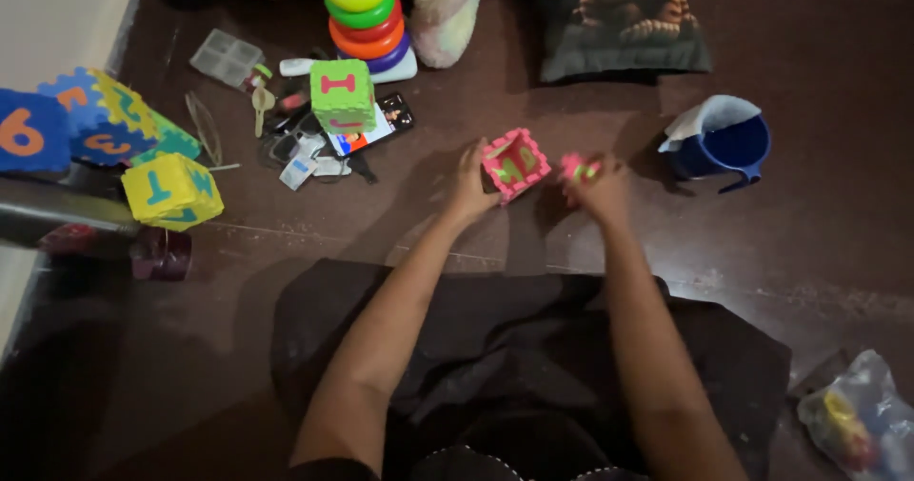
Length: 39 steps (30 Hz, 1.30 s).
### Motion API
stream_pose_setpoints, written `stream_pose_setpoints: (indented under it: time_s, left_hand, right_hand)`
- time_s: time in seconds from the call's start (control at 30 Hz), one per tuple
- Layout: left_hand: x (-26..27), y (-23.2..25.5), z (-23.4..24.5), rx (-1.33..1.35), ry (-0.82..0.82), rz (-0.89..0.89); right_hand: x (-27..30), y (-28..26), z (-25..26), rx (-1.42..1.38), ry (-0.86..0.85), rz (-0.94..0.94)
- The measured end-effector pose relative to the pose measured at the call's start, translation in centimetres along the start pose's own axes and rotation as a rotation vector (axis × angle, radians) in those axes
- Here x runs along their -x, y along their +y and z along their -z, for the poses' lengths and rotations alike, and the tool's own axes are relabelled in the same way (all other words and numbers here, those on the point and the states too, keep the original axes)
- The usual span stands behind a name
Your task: Assembling foam puzzle pieces to create a cube-like structure.
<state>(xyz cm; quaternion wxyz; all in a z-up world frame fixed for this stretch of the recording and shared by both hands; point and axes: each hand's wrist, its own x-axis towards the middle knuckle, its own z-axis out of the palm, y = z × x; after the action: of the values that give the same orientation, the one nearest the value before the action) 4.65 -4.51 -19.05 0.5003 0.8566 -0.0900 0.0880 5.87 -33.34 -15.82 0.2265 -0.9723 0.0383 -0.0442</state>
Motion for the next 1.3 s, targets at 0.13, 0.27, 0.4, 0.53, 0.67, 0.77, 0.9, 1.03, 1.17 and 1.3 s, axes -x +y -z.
stream_pose_setpoints:
  time_s: [0.13,0.27,0.4,0.53,0.67,0.77,0.9,1.03,1.17,1.3]
  left_hand:
    - [-0.4,0.4,-0.8,0.123,-0.026,-0.051]
    - [-1.2,0.2,-1.7,0.142,-0.009,-0.094]
    - [-1.1,-1.1,-3.1,0.174,0.001,-0.11]
    - [-1.0,2.2,-0.6,0.231,-0.032,-0.071]
    - [-1.2,2.0,-0.7,0.231,-0.055,-0.067]
    - [-1.7,1.6,-1.1,0.212,-0.072,-0.059]
    - [-2.1,0.6,-2.0,0.243,-0.074,-0.085]
    - [-2.2,1.3,-1.7,0.245,-0.097,-0.03]
    - [-2.4,-0.2,-3.0,0.255,-0.131,0.021]
    - [-2.9,-1.7,-4.6,0.199,-0.136,-0.001]
  right_hand:
    - [1.1,-7.1,4.9,-0.312,0.001,-0.017]
    - [3.8,-14.2,5.6,-0.244,0.107,0.266]
    - [5.6,-18.3,6.0,0.006,0.243,0.451]
    - [4.8,-16.7,5.1,0.076,0.203,0.455]
    - [3.3,-14.4,5.6,-0.015,0.029,0.477]
    - [2.0,-13.2,6.2,0.006,-0.075,0.541]
    - [2.2,-14.9,8.3,0.015,-0.238,0.547]
    - [2.0,-16.1,8.5,0.06,-0.314,0.474]
    - [0.9,-14.4,6.6,-0.006,-0.293,0.596]
    - [0.5,-14.6,7.0,0.04,-0.274,0.618]
